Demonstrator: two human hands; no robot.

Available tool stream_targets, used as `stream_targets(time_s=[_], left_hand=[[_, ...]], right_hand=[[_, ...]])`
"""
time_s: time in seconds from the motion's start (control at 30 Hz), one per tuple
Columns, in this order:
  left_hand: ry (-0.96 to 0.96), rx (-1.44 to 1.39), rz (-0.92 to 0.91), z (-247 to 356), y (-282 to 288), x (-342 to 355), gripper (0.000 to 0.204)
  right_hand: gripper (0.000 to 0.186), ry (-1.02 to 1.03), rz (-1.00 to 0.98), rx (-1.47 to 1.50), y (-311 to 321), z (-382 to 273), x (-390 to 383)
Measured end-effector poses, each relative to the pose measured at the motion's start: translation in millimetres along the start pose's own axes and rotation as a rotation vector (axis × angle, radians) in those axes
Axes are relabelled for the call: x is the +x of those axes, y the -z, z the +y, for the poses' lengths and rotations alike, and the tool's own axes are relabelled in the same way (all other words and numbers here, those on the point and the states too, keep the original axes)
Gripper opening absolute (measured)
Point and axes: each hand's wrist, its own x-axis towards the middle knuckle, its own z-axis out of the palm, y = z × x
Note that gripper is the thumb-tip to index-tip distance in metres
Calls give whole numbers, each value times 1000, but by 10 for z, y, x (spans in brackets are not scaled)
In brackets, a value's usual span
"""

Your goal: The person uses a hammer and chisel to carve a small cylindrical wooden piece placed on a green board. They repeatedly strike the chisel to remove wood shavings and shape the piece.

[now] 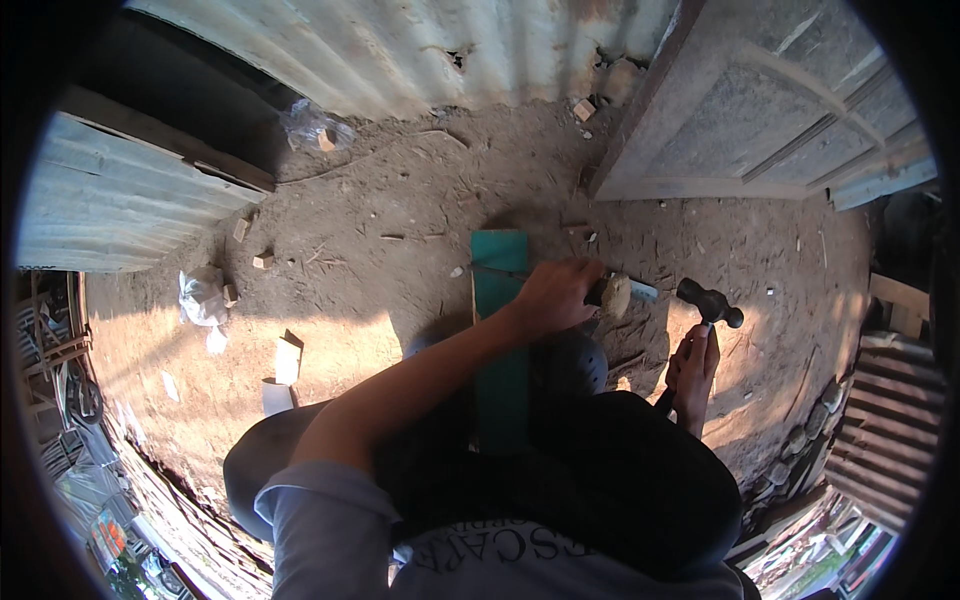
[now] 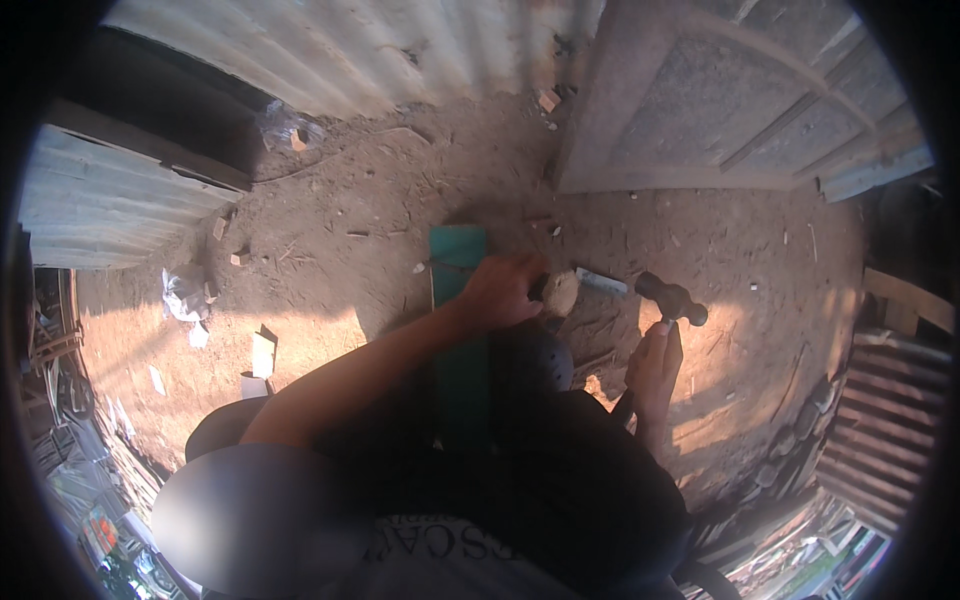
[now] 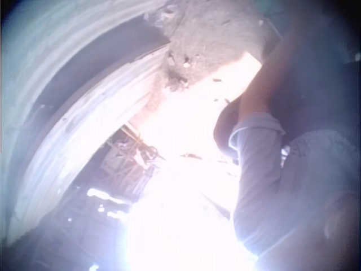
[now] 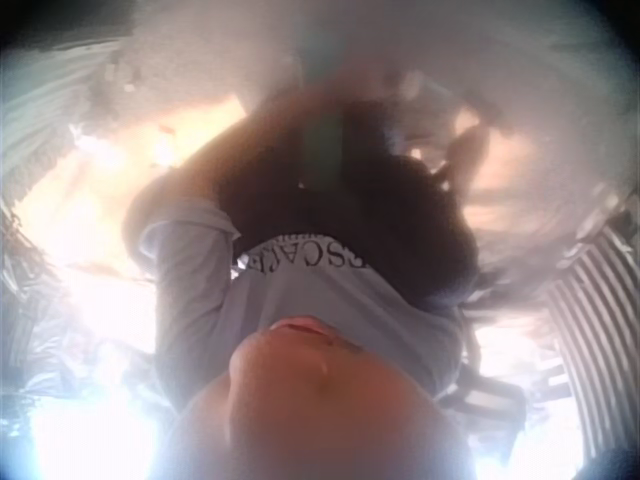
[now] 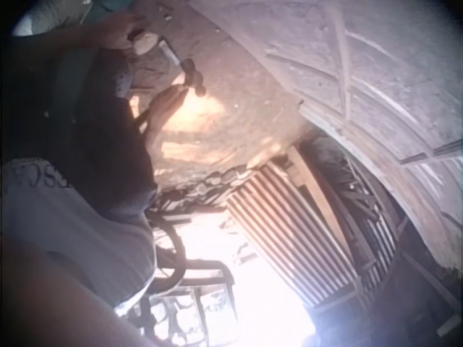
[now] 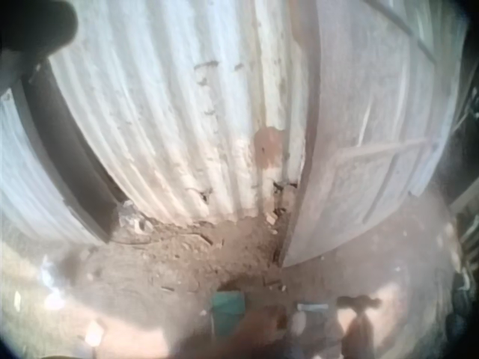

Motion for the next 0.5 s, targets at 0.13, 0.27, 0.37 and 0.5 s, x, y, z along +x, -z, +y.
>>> stream_targets(time_s=[0.13,0.27,0.37,0.5], left_hand=[[-19,10,42,23,15,58,44],[-99,30,59,51,-37,135,43],[-126,66,113,85,-95,152,41],[-86,57,138,98,-94,143,43]], right_hand=[[35,-12,-17,16,-24,-50,-18],[35,7,-29,10,-21,-55,6],[31,65,-51,36,-29,-30,42],[31,90,-71,14,-31,-97,61]])
